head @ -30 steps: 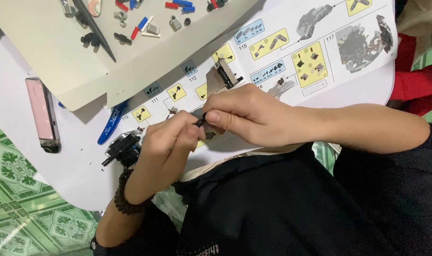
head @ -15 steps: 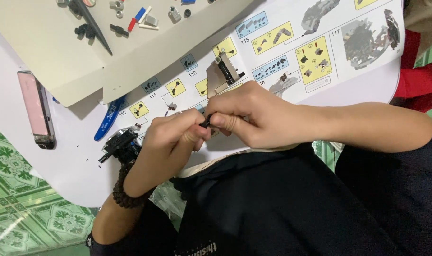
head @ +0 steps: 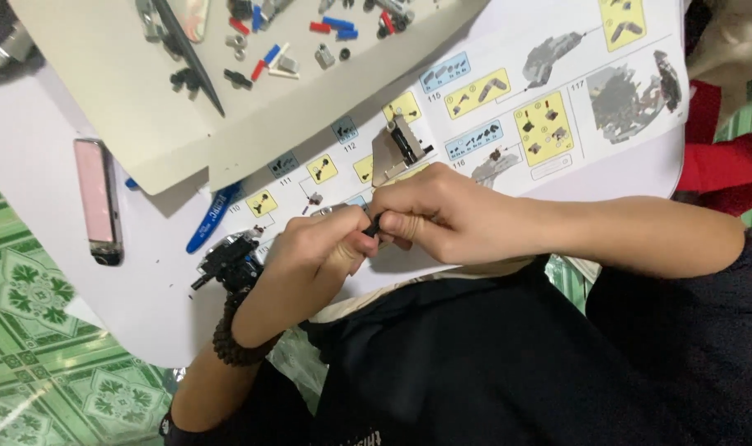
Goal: The person assembles a mechanical kit by hand, following a printed instruction manual. They pick small black and grey plastic parts from a tray, connect them into subassemblies, and then join the subassemblies into a larger structure. The person rotates the assembly to check fit and alignment throughout the process.
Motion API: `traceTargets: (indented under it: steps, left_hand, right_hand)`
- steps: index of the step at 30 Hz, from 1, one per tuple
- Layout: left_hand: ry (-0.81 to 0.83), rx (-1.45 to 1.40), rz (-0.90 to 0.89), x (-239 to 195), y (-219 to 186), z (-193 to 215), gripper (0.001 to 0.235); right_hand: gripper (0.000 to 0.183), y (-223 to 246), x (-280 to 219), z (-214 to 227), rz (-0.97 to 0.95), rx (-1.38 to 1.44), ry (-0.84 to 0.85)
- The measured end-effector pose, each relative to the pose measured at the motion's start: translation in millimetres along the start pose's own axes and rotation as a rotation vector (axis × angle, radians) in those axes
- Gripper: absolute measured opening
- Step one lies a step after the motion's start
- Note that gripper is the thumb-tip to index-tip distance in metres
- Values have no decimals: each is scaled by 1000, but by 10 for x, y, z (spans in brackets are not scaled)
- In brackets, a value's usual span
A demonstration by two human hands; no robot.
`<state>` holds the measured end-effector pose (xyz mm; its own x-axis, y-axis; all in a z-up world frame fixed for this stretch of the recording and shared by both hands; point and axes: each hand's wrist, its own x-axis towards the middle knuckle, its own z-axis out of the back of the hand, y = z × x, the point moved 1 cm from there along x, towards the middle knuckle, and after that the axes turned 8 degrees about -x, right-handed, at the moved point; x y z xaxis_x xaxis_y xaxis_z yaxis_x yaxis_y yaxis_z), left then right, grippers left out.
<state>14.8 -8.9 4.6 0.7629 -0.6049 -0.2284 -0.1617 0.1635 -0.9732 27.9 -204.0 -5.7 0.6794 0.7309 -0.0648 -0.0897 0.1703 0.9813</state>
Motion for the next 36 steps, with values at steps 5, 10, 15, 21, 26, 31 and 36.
traceTargets:
  steps: [5,10,15,21,26,31,36]
  left_hand:
    - [80,-142,5,-70,24,45,42]
    - [62,-197,86,-120,104,49,45]
    - [-168,127,-88,-175,172,110,30]
    - [-369,1062,-403,-112,138,225,17]
    - [-226,1007,-353,-129,38,99,9]
    - [-178,958,-288,-132,0,54,17]
    - [-161,959,-351,-130,-54,-16,11]
  right_hand:
    - [32,95,22,12,5,228,98]
    - [37,84,-9,41,-34,405,182]
    - [32,-73,-9,48,-43,318,48]
    - [25,18,34,201,-52,292,-145]
    - [22,25,21,225,-123,329,-195]
    - [21,45,26,218,-234,349,-175]
    - [13,38,24,196,-144,268,-151]
